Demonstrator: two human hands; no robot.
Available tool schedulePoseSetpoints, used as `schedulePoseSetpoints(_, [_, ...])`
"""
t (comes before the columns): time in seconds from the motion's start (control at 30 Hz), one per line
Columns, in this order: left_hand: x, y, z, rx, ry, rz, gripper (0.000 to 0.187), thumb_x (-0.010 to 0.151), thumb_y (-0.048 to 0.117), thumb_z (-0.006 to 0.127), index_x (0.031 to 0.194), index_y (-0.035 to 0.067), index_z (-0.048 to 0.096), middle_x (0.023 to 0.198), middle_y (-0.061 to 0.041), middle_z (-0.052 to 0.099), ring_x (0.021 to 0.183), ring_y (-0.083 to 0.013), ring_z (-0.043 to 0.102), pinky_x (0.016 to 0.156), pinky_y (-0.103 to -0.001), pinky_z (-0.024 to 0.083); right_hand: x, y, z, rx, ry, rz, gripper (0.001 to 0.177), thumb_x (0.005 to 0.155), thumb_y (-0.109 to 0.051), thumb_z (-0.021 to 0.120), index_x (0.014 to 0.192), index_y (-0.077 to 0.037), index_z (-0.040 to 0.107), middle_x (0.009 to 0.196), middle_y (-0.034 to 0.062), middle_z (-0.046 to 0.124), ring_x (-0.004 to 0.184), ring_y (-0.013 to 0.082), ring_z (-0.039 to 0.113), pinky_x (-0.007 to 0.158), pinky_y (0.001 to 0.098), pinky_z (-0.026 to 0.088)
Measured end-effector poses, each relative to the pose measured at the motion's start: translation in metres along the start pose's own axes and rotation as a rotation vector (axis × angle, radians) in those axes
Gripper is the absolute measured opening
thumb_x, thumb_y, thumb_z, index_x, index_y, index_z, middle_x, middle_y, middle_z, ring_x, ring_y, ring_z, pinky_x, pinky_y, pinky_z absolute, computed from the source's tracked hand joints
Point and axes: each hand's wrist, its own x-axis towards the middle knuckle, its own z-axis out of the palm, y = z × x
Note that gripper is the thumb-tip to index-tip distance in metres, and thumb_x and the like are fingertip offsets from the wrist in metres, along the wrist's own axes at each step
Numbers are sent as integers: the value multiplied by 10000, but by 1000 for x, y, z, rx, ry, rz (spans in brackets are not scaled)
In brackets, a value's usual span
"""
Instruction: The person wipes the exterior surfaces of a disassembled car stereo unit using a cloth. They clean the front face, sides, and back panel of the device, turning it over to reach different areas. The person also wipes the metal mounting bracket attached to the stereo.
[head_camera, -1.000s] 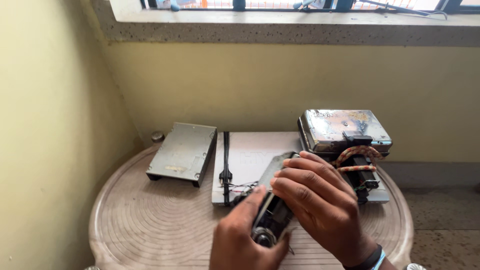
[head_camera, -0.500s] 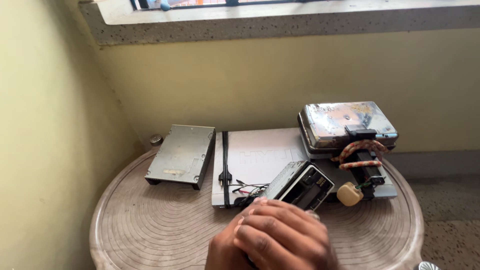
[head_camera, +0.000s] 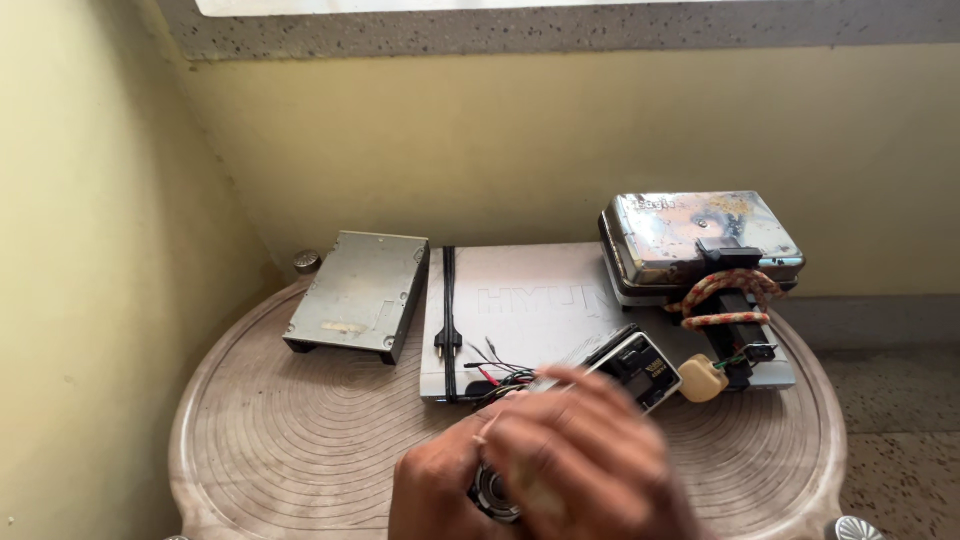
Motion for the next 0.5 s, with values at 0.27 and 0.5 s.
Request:
schedulePoseSetpoints(0.27, [4, 12, 0, 50, 22, -26, 645, 555, 244, 852, 1163, 54, 745, 968, -168, 804, 920, -286, 811, 815, -370, 630, 8, 18, -20, -258, 84, 229, 64, 879, -94, 734, 928, -79, 696, 836, 83, 748, 825, 208, 744, 1088, 531, 522])
schedulePoseSetpoints(0.5, [11, 25, -4, -111, 16, -258, 333, 783, 225, 769, 1086, 94, 719, 876, -88, 805, 867, -192, 851, 794, -288, 665, 5, 1, 4, -116, -25, 123, 78, 878, -122, 744, 950, -109, 718, 887, 56, 781, 854, 168, 771, 1041, 530, 542])
